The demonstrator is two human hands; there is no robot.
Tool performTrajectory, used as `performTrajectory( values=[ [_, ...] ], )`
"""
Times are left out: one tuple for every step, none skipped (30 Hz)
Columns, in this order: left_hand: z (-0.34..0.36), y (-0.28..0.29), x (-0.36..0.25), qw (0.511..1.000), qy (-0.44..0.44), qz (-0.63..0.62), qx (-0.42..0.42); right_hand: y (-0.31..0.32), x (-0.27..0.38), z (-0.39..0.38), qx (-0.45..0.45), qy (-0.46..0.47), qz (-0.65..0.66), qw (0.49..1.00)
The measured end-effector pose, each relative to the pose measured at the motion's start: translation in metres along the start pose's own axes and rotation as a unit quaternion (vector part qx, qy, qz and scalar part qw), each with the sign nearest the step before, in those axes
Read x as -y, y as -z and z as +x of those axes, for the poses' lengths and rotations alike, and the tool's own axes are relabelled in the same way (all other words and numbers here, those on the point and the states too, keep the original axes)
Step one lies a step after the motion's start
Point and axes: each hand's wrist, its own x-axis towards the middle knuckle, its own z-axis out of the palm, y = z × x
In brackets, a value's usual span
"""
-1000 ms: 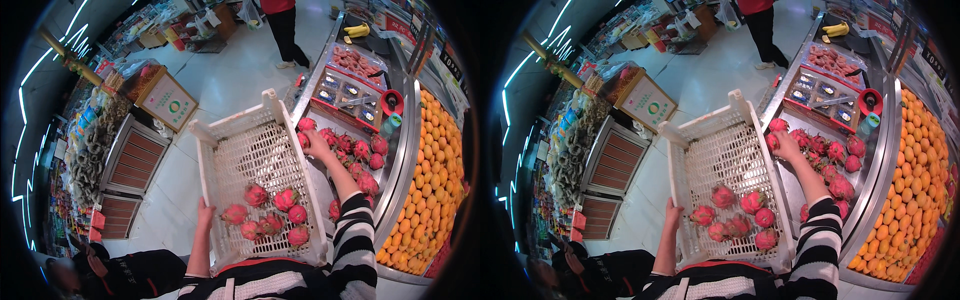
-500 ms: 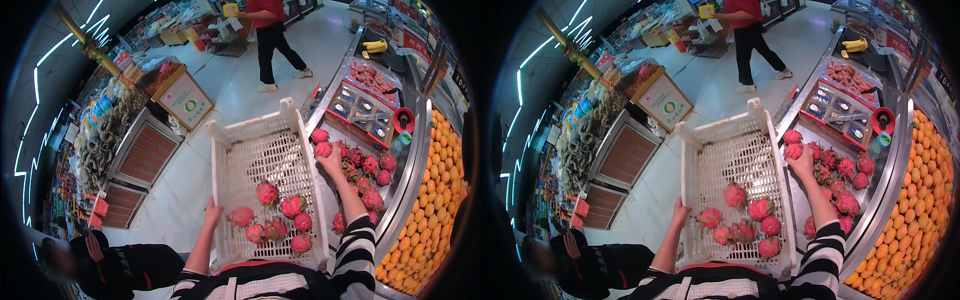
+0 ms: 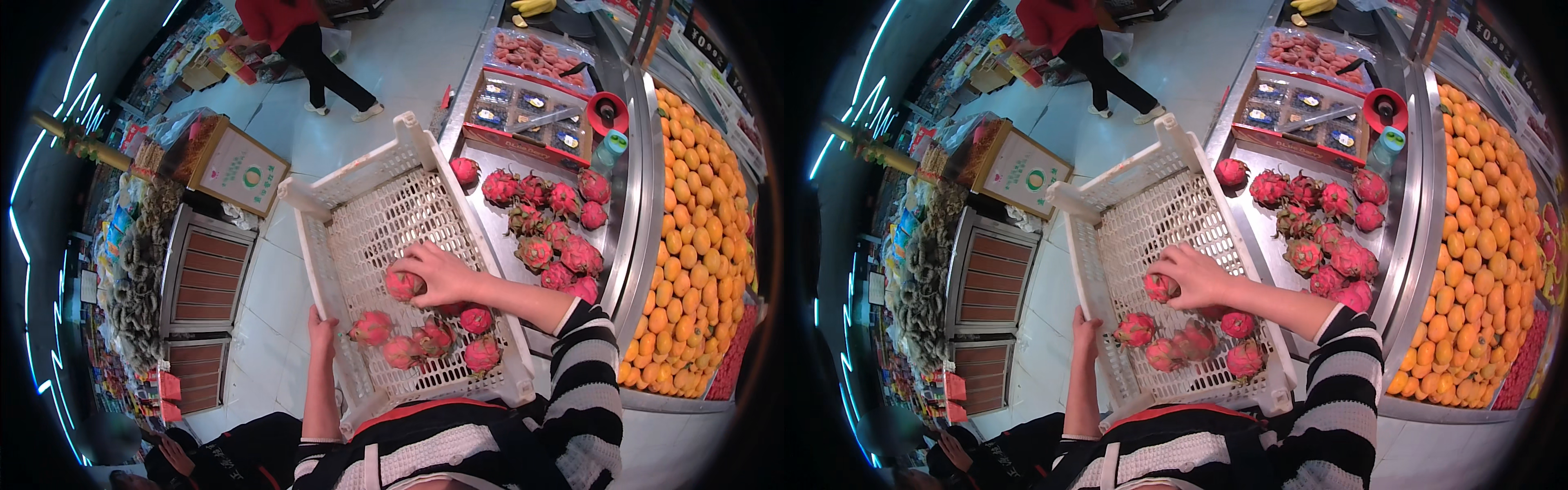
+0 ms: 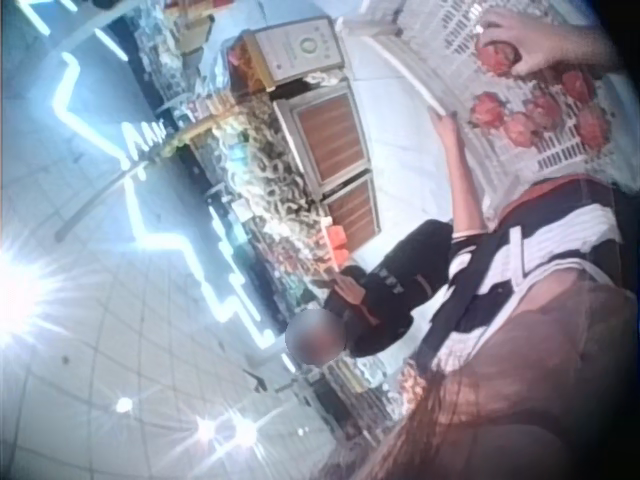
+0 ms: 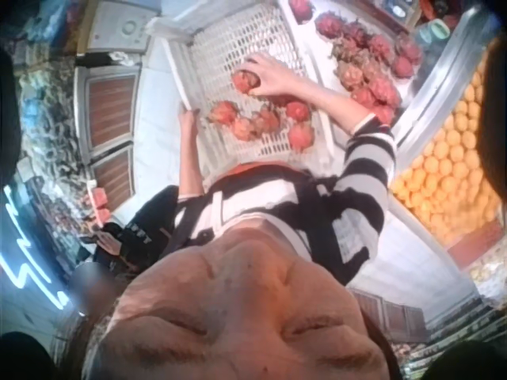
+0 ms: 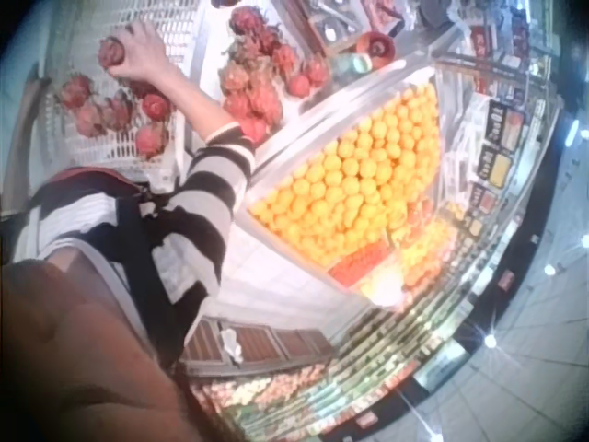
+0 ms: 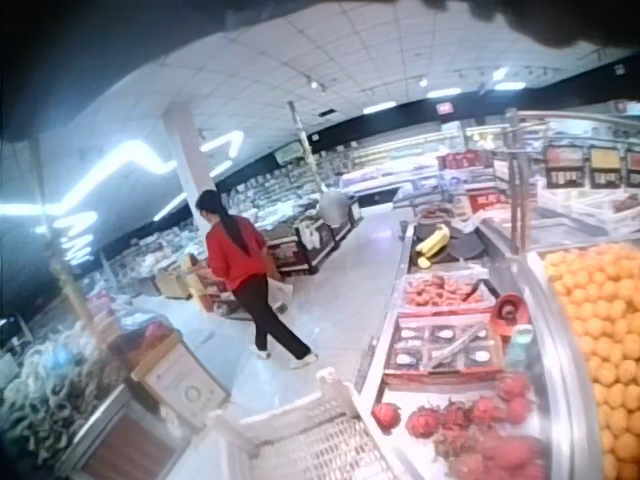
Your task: The person picks green grapes and places them into a plastic bag, then walks to another display and transfers dragon fruit from a bin into a white crate. The person handles grapes, dragon fruit, plastic bags, and a crate.
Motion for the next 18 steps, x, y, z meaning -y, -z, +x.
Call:
performTrajectory(
  values=[
    [0.000, 0.000, 0.001, 1.000, 0.006, 0.002, 0.004, -0.001, -0.004, 0.001, 0.036, 0.004, -0.011, 0.999],
    [0.001, 0.000, 0.002, 1.000, 0.008, 0.007, -0.005, 0.000, -0.010, 0.002, 0.015, 0.035, 0.040, 0.998],
    [0.001, 0.001, 0.004, 1.000, 0.003, 0.020, -0.006, 0.005, -0.017, 0.003, 0.020, 0.052, 0.084, 0.995],
    [0.001, 0.001, 0.005, 0.999, -0.007, 0.038, -0.018, 0.011, -0.026, 0.007, 0.026, 0.073, 0.128, 0.989],
    [0.002, 0.001, 0.007, 0.998, -0.017, 0.061, -0.031, 0.020, -0.035, 0.010, -0.019, 0.073, 0.110, 0.991],
    [0.003, 0.002, 0.008, 0.998, -0.019, 0.048, -0.034, 0.031, -0.046, 0.009, -0.065, 0.072, 0.093, 0.991],
    [0.004, 0.001, 0.010, 0.998, -0.021, 0.040, -0.034, 0.043, -0.060, 0.009, -0.102, 0.004, 0.113, 0.988],
    [0.004, 0.001, 0.012, 0.999, -0.018, 0.037, -0.032, 0.055, -0.075, 0.009, -0.137, -0.067, 0.132, 0.979],
    [0.005, 0.000, 0.013, 0.998, -0.016, 0.047, -0.036, 0.065, -0.092, 0.007, -0.173, -0.102, 0.094, 0.975],
    [0.004, 0.000, 0.014, 0.998, -0.031, 0.040, -0.034, 0.074, -0.111, 0.005, -0.210, -0.139, 0.057, 0.966],
    [0.004, -0.001, 0.015, 0.998, -0.036, 0.038, -0.033, 0.080, -0.129, 0.003, -0.233, -0.168, 0.024, 0.957],
    [0.004, -0.001, 0.016, 0.998, -0.039, 0.041, -0.033, 0.084, -0.147, -0.002, -0.257, -0.192, 0.001, 0.947],
    [0.003, -0.001, 0.016, 0.998, -0.038, 0.037, -0.032, 0.086, -0.163, -0.008, -0.243, -0.214, -0.083, 0.942],
    [0.003, -0.002, 0.017, 0.998, -0.038, 0.037, -0.031, 0.087, -0.178, -0.013, -0.223, -0.254, -0.153, 0.928],
    [0.003, -0.001, 0.018, 0.998, -0.043, 0.041, -0.033, 0.084, -0.190, -0.020, -0.150, -0.301, -0.147, 0.930],
    [0.003, -0.001, 0.019, 0.998, -0.035, 0.039, -0.032, 0.076, -0.201, -0.029, -0.123, -0.269, -0.201, 0.934],
    [0.004, -0.001, 0.020, 0.998, -0.032, 0.040, -0.035, 0.067, -0.210, -0.038, -0.088, -0.261, -0.256, 0.927],
    [0.005, -0.001, 0.020, 0.997, -0.043, 0.042, -0.037, 0.060, -0.219, -0.042, -0.057, -0.251, -0.310, 0.915]
  ],
)
